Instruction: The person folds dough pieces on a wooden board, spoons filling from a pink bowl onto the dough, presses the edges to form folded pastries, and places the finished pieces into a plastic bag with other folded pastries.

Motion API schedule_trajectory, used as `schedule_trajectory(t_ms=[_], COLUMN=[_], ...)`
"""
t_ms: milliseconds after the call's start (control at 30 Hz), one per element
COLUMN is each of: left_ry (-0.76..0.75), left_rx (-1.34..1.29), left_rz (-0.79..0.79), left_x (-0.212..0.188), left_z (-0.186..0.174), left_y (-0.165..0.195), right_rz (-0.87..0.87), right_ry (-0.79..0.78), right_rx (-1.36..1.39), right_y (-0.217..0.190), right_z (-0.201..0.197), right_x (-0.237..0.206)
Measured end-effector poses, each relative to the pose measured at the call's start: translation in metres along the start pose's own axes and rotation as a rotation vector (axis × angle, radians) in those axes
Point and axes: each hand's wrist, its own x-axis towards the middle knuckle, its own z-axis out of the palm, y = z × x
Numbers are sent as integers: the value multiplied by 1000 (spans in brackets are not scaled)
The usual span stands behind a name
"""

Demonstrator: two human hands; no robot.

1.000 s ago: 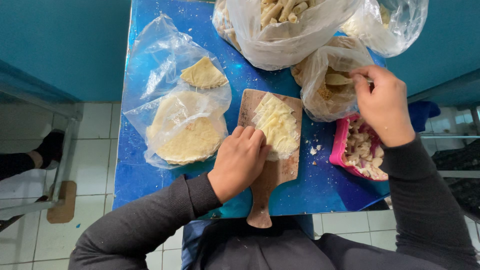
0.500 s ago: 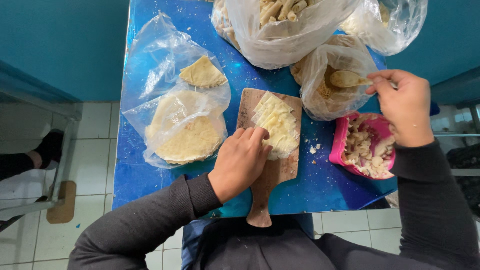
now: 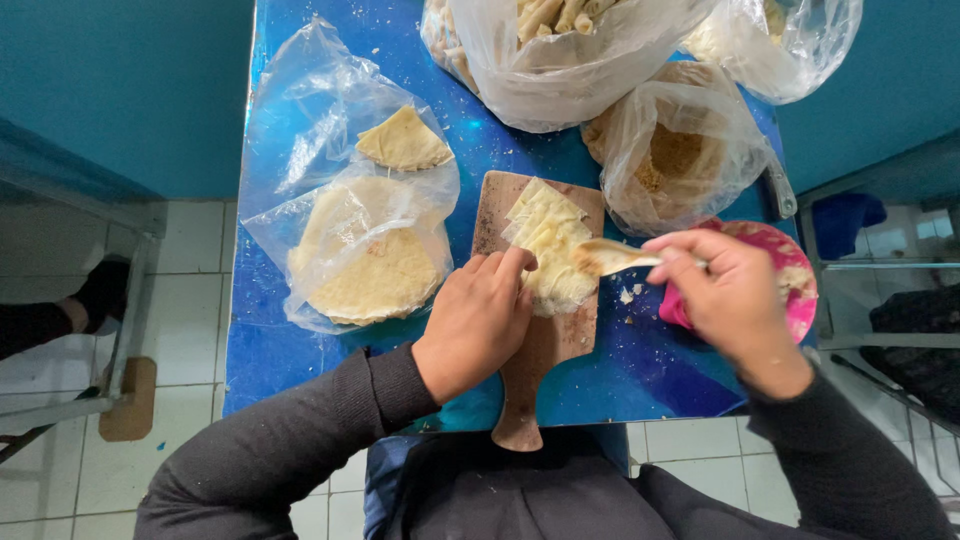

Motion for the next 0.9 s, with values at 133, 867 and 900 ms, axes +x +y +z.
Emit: schedule_trajectory(t_ms=[133, 867, 900], left_ry=[2, -3, 13], left_rx=[-7, -171, -169], left_rz=[-8, -48, -31], left_x=[1, 3, 2], left_z=[0, -1, -1], left_y=[0, 5, 6], right_rz=[-195, -472, -462], right_ry=[-29, 29, 28], right_rx=[-105, -276, -267], right_y=[-6, -17, -17], right_z=[25, 27, 27], right_x=[-15, -26, -26])
